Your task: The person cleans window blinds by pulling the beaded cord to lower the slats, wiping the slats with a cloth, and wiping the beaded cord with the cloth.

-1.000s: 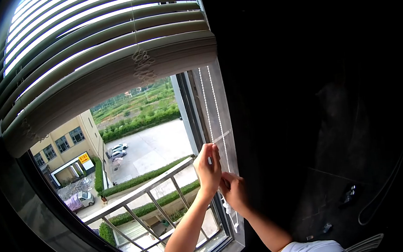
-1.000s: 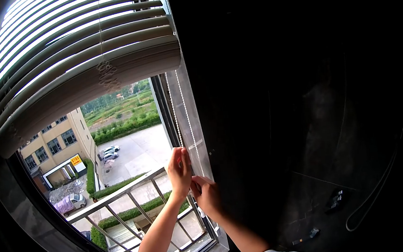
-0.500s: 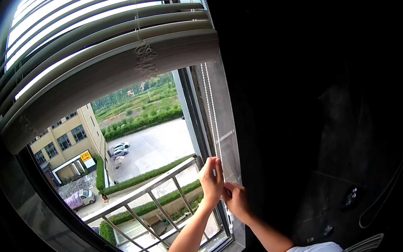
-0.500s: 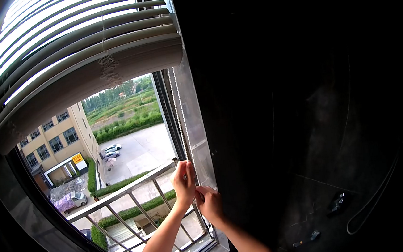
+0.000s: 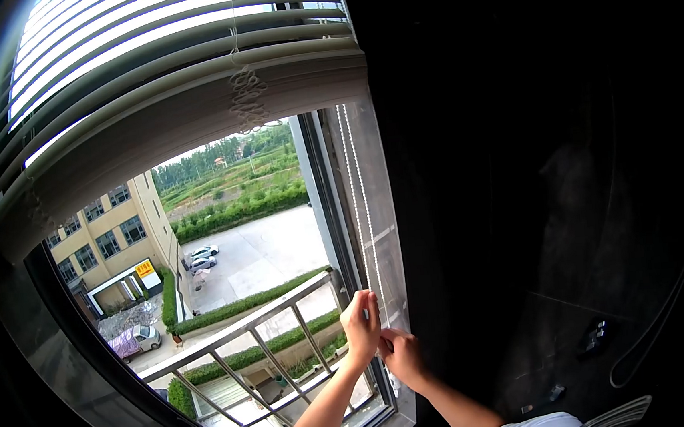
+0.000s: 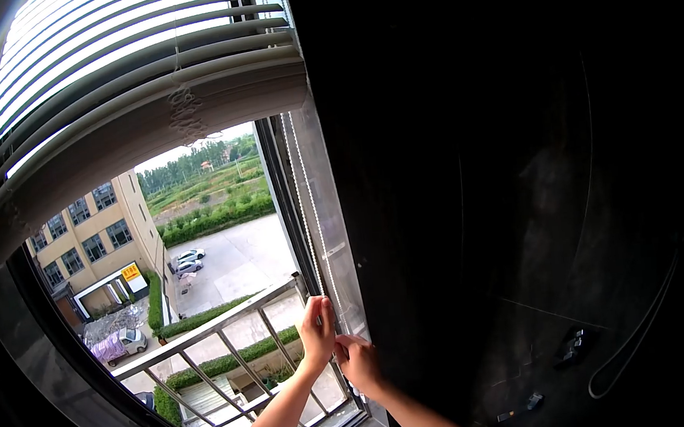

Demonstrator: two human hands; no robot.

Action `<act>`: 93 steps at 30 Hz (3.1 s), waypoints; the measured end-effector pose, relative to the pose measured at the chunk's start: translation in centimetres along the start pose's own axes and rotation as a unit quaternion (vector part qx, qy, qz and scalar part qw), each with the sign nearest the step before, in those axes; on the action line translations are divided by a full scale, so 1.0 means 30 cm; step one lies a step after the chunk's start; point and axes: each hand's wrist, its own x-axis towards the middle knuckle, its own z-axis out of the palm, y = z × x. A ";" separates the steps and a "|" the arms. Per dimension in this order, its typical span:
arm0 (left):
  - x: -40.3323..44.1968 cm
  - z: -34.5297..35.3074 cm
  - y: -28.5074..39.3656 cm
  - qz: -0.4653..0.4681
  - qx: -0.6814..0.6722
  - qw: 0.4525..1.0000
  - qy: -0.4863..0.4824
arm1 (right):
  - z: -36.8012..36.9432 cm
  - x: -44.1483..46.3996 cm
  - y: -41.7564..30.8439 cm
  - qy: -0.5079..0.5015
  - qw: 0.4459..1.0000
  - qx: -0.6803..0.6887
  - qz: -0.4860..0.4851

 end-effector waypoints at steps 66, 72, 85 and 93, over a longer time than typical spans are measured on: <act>0.906 -0.591 0.792 0.029 -0.432 0.856 0.284 | -0.487 1.325 -0.954 0.186 0.880 0.013 -0.436; 0.903 -0.604 0.776 0.041 -0.432 0.849 0.302 | -0.463 1.394 -0.827 0.218 0.865 -0.110 -0.439; 0.916 -0.602 0.745 0.098 -0.415 0.854 0.297 | -0.301 0.933 -0.753 -0.061 0.960 0.248 -0.116; 0.937 -0.600 0.722 0.092 -0.423 0.850 0.302 | -0.096 1.027 -0.769 -0.048 0.915 0.380 -0.126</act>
